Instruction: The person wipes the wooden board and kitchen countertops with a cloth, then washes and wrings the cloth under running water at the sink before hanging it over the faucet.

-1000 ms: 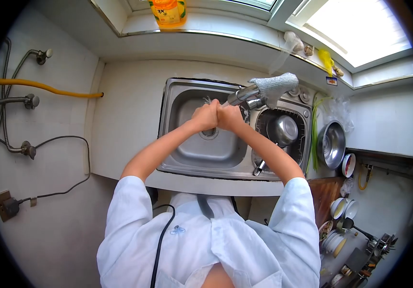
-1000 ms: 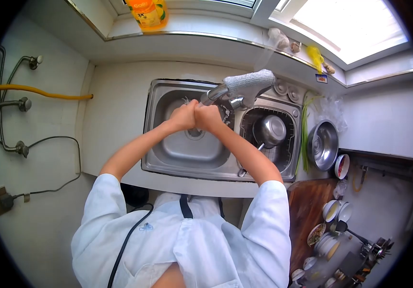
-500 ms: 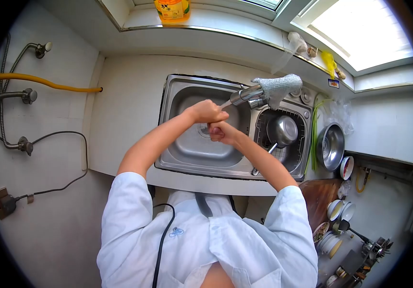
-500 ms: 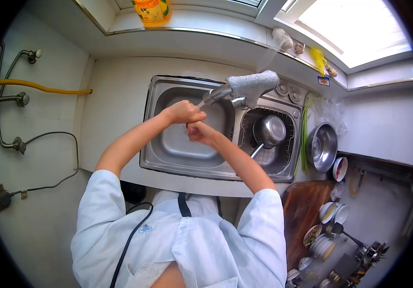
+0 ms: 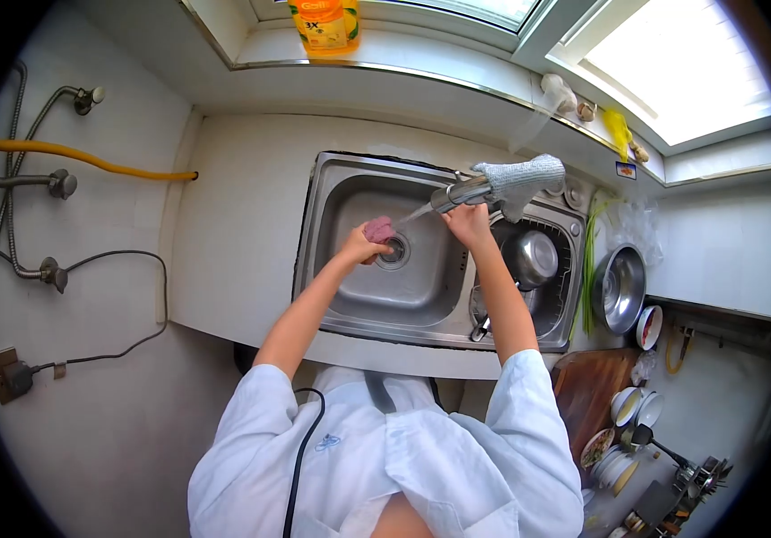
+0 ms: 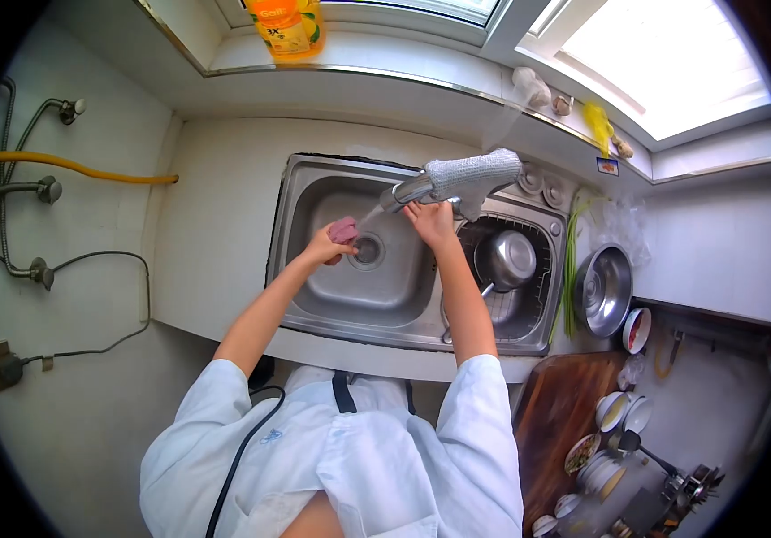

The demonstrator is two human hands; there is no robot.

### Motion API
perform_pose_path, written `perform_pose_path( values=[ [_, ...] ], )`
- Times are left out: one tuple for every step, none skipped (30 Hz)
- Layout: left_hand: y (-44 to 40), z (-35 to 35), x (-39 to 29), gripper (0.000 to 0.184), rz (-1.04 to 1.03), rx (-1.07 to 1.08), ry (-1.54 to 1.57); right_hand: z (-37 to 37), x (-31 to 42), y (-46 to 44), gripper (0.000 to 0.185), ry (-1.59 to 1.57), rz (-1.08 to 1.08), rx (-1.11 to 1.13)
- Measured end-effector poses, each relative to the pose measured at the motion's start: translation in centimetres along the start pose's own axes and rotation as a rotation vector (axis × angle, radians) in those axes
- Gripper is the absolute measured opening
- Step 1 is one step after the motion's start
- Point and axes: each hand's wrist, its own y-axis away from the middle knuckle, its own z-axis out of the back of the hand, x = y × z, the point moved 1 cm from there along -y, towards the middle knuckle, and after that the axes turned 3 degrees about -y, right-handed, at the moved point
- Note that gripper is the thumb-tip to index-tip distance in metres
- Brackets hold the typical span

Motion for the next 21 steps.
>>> perform_pose_path(
  values=[
    [0.2, -0.1, 0.2, 0.053, 0.001, -0.008, 0.001, 0.2, -0.1, -0.5, 0.039, -0.002, 0.095, -0.036],
    [0.3, -0.2, 0.5, 0.055, 0.063, 0.017, 0.074, 0.3, -0.2, -1.1, 0.040, -0.006, 0.189, -0.071],
    [0.8, -0.3, 0.1, 0.057, 0.125, 0.041, 0.148, 0.0, -0.3, -1.3, 0.041, -0.126, 0.181, -0.088],
    [1.7, -0.1, -0.9, 0.057, 0.126, 0.033, 0.148, -0.3, -0.5, -1.7, 0.041, -0.126, 0.175, -0.082],
    [2.9, 0.0, -1.9, 0.056, 0.121, 0.050, 0.271, -0.4, -0.9, -1.8, 0.040, -0.142, 0.197, -0.107],
    [3.5, 0.0, -2.4, 0.054, 0.113, 0.070, 0.394, -0.1, -1.1, -2.0, 0.039, -0.157, 0.224, -0.131],
    [3.4, 0.1, -2.4, 0.054, 0.108, 0.071, 0.394, 0.1, -1.7, -2.1, 0.041, 0.106, 0.235, -0.127],
    [3.2, 0.1, -2.6, 0.051, 0.102, 0.141, 0.714, 0.4, -2.0, -2.0, 0.041, 0.108, 0.240, -0.123],
    [3.1, 0.1, -2.5, 0.048, 0.096, 0.214, 1.033, -1.1, -2.9, -0.3, 0.046, 0.418, 0.158, -0.126],
    [2.9, 0.1, -2.0, 0.048, 0.090, 0.219, 1.034, -2.8, -3.9, 1.7, 0.051, 0.731, 0.073, -0.130],
    [2.5, 0.0, -1.4, 0.046, -0.018, 0.143, 1.012, -4.5, -5.0, 3.8, 0.054, 0.836, -0.034, -0.069],
    [2.5, -0.2, -1.2, 0.046, -0.125, 0.066, 0.990, -5.9, -6.1, 5.7, 0.059, 0.940, -0.144, -0.010],
    [2.9, -0.5, -1.5, 0.046, -0.133, 0.073, 0.995, -7.2, -7.5, 7.3, 0.059, 0.940, -0.103, 0.037],
    [3.4, -0.4, -2.1, 0.048, -0.197, -0.024, 0.694, -7.9, -8.4, 8.5, 0.059, 0.939, -0.062, 0.088],
    [4.0, -0.2, -2.7, 0.049, -0.257, -0.123, 0.391, -7.4, -8.7, 8.7, 0.059, 0.945, -0.054, 0.091],
    [4.5, 0.1, -3.4, 0.049, -0.266, -0.124, 0.392, -6.5, -9.1, 8.3, 0.055, 0.873, 0.025, 0.038],
    [5.0, 0.5, -4.1, 0.048, -0.287, -0.159, 0.285, -5.6, -9.4, 7.9, 0.051, 0.798, 0.104, -0.014],
    [5.5, 1.0, -4.7, 0.046, -0.304, -0.193, 0.176, -4.7, -9.3, 7.7, 0.051, 0.799, 0.110, -0.010],
    [5.9, 1.8, -5.1, 0.046, -0.311, -0.193, 0.175, -3.9, -8.5, 7.9, 0.044, 0.853, 0.202, 0.049],
    [6.2, 2.7, -5.6, 0.042, -0.382, -0.091, 0.118, -3.1, -7.6, 8.1, 0.038, 0.907, 0.298, 0.108],
    [6.6, 3.2, -6.1, 0.038, -0.452, 0.012, 0.059, -4.2, -6.3, 9.8, 0.031, 0.939, 0.281, 0.069]
  ],
)
